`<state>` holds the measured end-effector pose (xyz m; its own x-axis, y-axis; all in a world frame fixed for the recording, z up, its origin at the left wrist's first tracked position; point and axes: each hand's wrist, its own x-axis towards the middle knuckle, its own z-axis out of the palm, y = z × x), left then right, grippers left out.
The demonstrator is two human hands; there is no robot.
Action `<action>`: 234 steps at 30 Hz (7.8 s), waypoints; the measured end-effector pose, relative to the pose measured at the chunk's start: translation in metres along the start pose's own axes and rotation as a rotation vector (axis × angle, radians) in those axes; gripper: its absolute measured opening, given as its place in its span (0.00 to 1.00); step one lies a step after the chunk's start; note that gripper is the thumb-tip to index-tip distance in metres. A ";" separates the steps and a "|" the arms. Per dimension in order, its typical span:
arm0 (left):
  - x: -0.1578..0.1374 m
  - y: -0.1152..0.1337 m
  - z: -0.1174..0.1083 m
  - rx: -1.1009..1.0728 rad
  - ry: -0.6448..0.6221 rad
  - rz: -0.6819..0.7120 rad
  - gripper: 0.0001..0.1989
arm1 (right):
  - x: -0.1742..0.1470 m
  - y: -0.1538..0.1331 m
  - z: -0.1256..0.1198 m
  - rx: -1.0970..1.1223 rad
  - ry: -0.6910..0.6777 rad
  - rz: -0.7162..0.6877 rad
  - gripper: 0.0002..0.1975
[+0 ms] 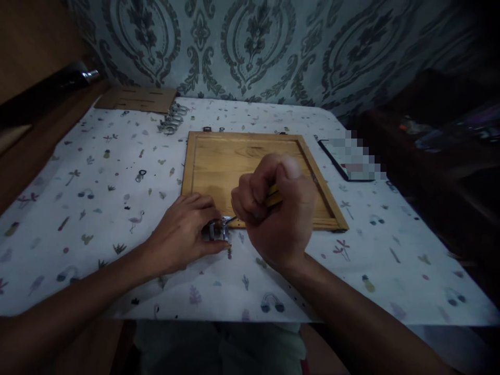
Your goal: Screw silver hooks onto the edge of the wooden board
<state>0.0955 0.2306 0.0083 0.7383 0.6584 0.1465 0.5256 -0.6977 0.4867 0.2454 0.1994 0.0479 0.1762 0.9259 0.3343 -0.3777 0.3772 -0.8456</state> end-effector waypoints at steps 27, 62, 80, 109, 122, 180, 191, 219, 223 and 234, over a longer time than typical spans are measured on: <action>0.002 0.002 -0.001 0.034 -0.029 -0.033 0.15 | 0.002 -0.024 -0.033 -0.507 -0.108 0.018 0.11; 0.001 0.002 -0.001 0.006 -0.041 -0.032 0.14 | 0.000 -0.029 -0.045 -0.403 -0.206 0.094 0.14; 0.001 0.002 -0.002 -0.021 -0.043 -0.038 0.12 | -0.001 -0.026 -0.049 -0.397 -0.223 0.091 0.10; 0.000 0.000 0.001 0.038 -0.017 -0.012 0.15 | -0.011 -0.024 -0.043 -0.650 -0.181 -0.054 0.07; 0.002 0.004 -0.002 -0.008 -0.042 -0.061 0.12 | -0.008 -0.024 -0.038 -0.640 -0.183 -0.070 0.08; 0.003 0.006 -0.003 0.009 -0.066 -0.072 0.15 | -0.018 -0.018 -0.038 -0.653 -0.064 -0.265 0.09; 0.000 0.001 0.002 0.018 -0.010 -0.017 0.14 | -0.022 -0.014 -0.040 -0.692 -0.068 -0.161 0.08; 0.000 0.002 0.000 0.016 -0.025 -0.024 0.12 | -0.010 -0.023 -0.040 -0.576 -0.188 0.113 0.13; -0.001 0.002 0.000 0.012 -0.019 -0.016 0.12 | -0.010 -0.028 -0.043 -0.544 -0.275 0.143 0.13; 0.001 0.004 -0.001 0.011 -0.034 -0.039 0.12 | -0.009 -0.023 -0.041 -0.552 -0.223 0.094 0.13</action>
<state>0.0974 0.2286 0.0114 0.7308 0.6755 0.0983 0.5590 -0.6748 0.4818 0.2903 0.1814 0.0474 -0.0527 0.9595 0.2766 0.1554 0.2815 -0.9469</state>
